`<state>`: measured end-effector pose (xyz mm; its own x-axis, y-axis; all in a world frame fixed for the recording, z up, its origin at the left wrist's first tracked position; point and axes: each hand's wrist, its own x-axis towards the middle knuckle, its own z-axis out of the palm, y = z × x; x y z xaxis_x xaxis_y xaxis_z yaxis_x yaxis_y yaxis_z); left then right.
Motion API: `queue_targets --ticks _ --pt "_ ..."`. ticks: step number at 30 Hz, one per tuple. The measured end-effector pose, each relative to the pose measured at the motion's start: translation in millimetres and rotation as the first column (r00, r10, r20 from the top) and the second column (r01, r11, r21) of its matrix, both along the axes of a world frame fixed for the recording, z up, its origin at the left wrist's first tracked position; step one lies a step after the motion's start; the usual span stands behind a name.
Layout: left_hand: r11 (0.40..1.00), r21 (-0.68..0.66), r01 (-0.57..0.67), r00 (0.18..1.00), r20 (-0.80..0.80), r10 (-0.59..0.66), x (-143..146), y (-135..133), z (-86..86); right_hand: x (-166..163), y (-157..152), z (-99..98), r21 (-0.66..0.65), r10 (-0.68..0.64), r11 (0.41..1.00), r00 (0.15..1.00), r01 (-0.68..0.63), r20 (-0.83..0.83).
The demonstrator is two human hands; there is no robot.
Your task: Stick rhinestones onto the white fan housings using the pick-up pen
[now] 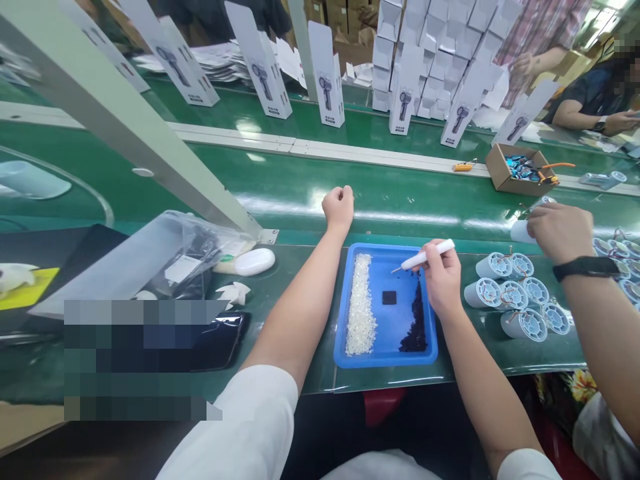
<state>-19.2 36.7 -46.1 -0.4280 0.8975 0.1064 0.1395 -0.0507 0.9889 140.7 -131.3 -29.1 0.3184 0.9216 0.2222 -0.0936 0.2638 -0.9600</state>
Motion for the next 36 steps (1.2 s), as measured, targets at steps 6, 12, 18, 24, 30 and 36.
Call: queue_targets --ticks 6,12,18,24,30,36 --pt "1.0 0.001 0.005 1.0 0.007 -0.005 0.0 -1.1 -0.5 12.3 10.4 -2.1 -0.032 -0.07 0.997 0.95 0.064 -0.305" --pt "1.0 0.0 0.003 1.0 -0.003 -0.003 -0.1 -0.5 -0.9 18.2 13.5 -6.5 -0.085 -0.094 0.995 0.867 0.06 -0.49" --pt "1.0 0.004 0.002 1.0 -0.004 -0.002 0.5 -1.0 -0.2 26.7 17.3 -12.7 -0.081 -0.078 0.996 0.906 0.048 -0.416" --pt "1.0 -0.002 0.007 1.0 -0.007 -0.007 0.6 -2.3 0.7 24.7 17.6 -9.5 -0.071 -0.063 0.997 0.955 0.044 -0.291" --pt "1.0 -0.008 0.018 1.0 0.003 -0.018 1.1 -2.6 2.2 5.2 5.2 -3.5 -0.064 0.048 0.997 0.997 -0.044 0.058" --pt "1.0 -0.007 0.019 1.0 0.008 -0.019 1.2 -3.0 3.8 -1.2 -4.2 -3.9 0.015 0.128 0.989 0.915 -0.145 0.383"
